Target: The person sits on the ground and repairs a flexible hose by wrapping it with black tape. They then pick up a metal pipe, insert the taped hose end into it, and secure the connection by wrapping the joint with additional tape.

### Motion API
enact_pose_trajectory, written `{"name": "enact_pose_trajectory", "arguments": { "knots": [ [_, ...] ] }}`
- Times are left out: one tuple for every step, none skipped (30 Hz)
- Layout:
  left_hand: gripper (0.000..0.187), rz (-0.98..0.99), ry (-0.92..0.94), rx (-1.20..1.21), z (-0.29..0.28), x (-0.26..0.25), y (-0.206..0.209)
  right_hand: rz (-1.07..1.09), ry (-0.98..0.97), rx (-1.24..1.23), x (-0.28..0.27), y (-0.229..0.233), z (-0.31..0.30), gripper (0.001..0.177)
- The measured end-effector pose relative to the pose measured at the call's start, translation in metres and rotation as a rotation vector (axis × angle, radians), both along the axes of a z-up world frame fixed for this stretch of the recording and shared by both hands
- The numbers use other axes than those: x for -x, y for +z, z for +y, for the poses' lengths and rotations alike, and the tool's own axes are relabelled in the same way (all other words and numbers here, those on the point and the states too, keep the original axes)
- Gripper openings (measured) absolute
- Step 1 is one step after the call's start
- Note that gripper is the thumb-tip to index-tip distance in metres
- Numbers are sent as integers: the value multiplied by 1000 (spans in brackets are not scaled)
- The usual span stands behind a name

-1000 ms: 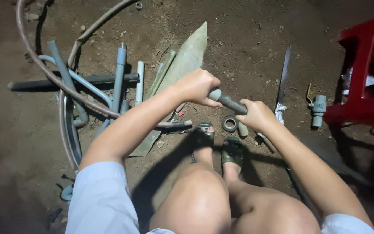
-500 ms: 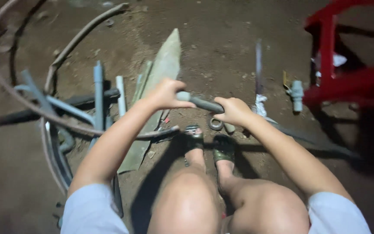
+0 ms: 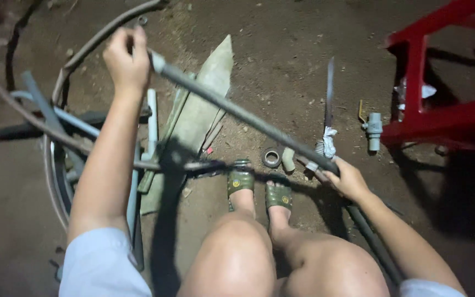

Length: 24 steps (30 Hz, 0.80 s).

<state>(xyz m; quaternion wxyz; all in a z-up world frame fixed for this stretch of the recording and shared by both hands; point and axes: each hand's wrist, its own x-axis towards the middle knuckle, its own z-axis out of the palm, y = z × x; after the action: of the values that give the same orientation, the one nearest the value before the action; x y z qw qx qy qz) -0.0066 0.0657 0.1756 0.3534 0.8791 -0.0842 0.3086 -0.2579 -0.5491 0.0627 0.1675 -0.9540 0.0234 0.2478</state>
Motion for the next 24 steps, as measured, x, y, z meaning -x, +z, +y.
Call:
{"name": "enact_pose_trajectory", "arguments": {
  "knots": [
    [33, -194, 139, -124, 2, -4, 1, 27, -87, 40, -4, 14, 12, 32],
    [33, -180, 155, -126, 6, 3, -5, 40, -69, 41, -8, 22, 14, 32],
    [28, -61, 206, -159, 9, 7, -10, -54, -57, 11, -15, 29, 17, 40],
    [28, 58, 255, -190, 12, 10, -14, -149, -45, -20, -23, 37, 20, 48],
    [28, 55, 268, -191, 6, 27, -25, -153, -32, -23, -37, 43, 23, 48],
    [27, 131, 142, -204, -1, 44, -37, -200, -79, -67, -51, 49, 25, 45],
    [27, 221, 8, -219, -10, 67, -52, -230, -132, -112, -54, 53, 28, 42],
    [27, 233, 14, -220, -18, 93, -73, -218, -126, -114, -67, 50, 30, 42],
    [28, 350, -129, -340, -27, 118, -94, -293, -145, -209, -80, 48, 30, 41],
    [30, 465, -276, -458, -37, 143, -114, -368, -166, -305, -93, 45, 31, 41],
    [30, 473, -278, -460, -43, 165, -135, -360, -168, -307, -106, 50, 42, 41],
    [49, 535, -378, -628, -50, 188, -156, -400, -192, -403, -119, 54, 52, 39],
    [70, 595, -485, -792, -58, 212, -177, -438, -218, -493, -129, 59, 60, 36],
    [70, 604, -493, -788, -61, 224, -199, -428, -223, -489, -138, 74, 82, 36],
    [71, 627, -465, -822, -62, 234, -221, -332, -367, -685, -149, 88, 105, 30],
    [71, 649, -437, -857, -63, 244, -242, -230, -511, -878, -161, 101, 127, 24],
    [71, 655, -440, -857, -66, 247, -251, -224, -514, -877, -172, 100, 138, 24],
    [46, 626, -405, -903, -69, 250, -260, -213, -593, -968, -184, 99, 148, 27],
    [25, 595, -368, -949, -72, 252, -268, -203, -669, -1059, -197, 97, 159, 29],
    [25, 601, -369, -950, -75, 254, -275, -197, -671, -1059, -204, 84, 161, 29],
    [24, 637, -354, -950, -75, 250, -281, -230, -704, -1059, -215, 73, 163, 32],
    [24, 673, -338, -949, -76, 246, -287, -262, -737, -1059, -226, 61, 166, 36],
    [24, 678, -339, -955, -75, 242, -291, -256, -741, -1063, -231, 55, 168, 36],
    [24, 778, -406, -979, -74, 237, -297, -264, -758, -1059, -236, 48, 170, 38]
  ]
}}
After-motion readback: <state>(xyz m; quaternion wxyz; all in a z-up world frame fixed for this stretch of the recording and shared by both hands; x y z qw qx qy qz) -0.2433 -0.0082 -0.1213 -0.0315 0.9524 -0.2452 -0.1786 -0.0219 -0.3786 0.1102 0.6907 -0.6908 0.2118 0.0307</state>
